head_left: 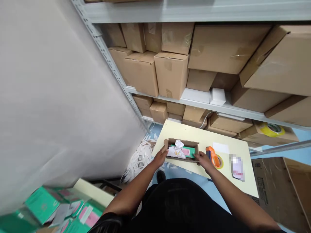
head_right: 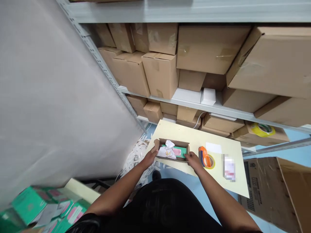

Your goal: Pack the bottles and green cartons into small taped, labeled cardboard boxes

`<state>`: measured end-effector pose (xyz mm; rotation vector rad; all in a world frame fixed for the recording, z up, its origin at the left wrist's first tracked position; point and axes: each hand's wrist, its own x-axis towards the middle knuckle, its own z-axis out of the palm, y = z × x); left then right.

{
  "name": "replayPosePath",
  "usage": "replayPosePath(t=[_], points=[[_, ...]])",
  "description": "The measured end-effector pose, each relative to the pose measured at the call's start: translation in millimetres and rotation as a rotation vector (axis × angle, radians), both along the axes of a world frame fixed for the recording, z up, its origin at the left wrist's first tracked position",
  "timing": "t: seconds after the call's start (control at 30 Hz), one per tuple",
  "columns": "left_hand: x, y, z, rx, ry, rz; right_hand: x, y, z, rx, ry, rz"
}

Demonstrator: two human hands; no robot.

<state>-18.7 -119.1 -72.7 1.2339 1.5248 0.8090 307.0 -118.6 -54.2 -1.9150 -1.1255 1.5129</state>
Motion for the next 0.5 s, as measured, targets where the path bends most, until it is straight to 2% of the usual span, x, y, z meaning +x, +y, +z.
replayPosePath(t=[0.1,0.23,0.37,0.5], points=[[-4,25,-2.9,-0.073,-0.009,-0.077,-5,7,0.3,-0.034,-0.010,-0.100],[-6,54,-6.5,-0.096,-0.023,-0.216,-11,10,3.8,-0.044,-0.083,-0.259],[-3,76,-12.3,-0.171,0.014,-0.247,-13,3,11.5,-0.007,-0.127,-0.444],[-4,86,-11.9,-0.142,-0.018,-0.276,-12,-4,13.2,-0.010,-0.141,-0.430]])
